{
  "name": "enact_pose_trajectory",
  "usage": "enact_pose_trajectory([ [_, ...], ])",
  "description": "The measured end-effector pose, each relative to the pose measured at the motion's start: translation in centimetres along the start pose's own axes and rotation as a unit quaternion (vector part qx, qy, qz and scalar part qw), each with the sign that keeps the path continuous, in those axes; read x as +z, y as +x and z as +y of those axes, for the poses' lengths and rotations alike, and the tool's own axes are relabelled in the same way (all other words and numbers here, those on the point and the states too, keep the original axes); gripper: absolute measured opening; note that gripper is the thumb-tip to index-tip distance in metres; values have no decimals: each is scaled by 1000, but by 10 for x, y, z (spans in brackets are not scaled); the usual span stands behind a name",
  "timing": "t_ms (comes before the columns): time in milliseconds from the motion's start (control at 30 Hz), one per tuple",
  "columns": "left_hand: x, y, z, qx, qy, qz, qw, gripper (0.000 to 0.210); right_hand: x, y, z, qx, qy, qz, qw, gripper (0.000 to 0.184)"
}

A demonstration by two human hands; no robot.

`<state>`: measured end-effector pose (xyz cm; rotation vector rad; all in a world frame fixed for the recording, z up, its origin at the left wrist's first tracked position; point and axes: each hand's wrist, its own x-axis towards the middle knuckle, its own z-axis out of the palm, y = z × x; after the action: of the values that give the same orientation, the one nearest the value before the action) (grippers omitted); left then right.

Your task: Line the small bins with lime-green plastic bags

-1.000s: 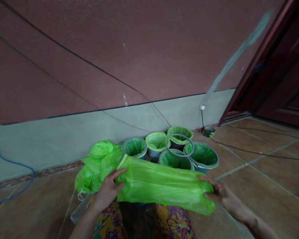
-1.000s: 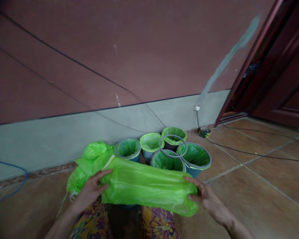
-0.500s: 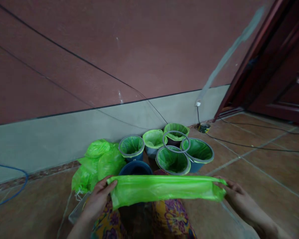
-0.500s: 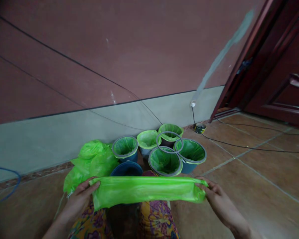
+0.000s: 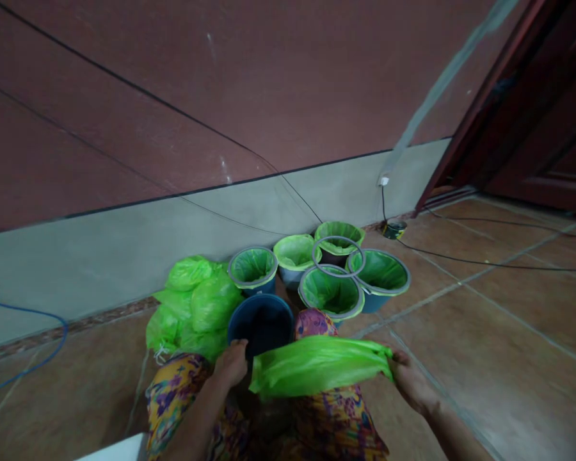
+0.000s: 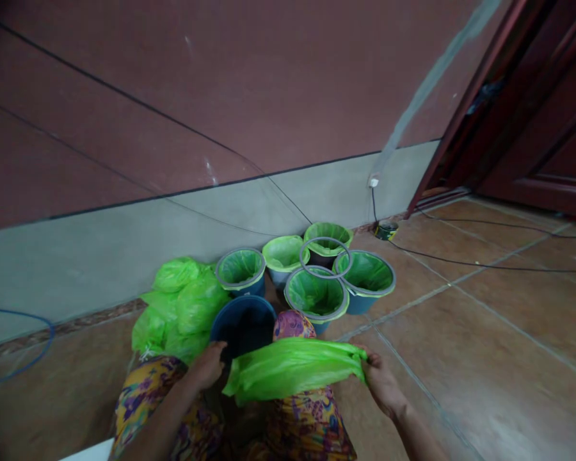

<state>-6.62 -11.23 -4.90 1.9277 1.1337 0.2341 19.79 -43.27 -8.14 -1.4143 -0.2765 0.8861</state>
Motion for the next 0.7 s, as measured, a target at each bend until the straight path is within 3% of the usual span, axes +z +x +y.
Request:
enact_pose_trajectory([
  [100,15,1,55,40,-25,76,996,39,-2,-3,-11,-21,-14,5,1000,33],
  [233,82,-19,142,225,41,13,974,54,12,-9,-24,-30,-48,18,998,35],
  [300,123,-35,166,281,88,-31,955,61,21,-11,-28,-32,-60,14,998,36],
  [400,166,-56,165,287,147,-57,945,62,24,-14,-29,-33,-50,9,998,35],
  [467,177,-66,151,284,171,-58,942,63,20,-15,-27,-18,-37,15,999,30],
  [600,168,-74,126,296,186,-38,936,70,0,-16,-12,18,16,37,999,15],
  [700,156,-74,118,302,180,-19,936,72,-28,-10,7,32,28,87,995,8],
])
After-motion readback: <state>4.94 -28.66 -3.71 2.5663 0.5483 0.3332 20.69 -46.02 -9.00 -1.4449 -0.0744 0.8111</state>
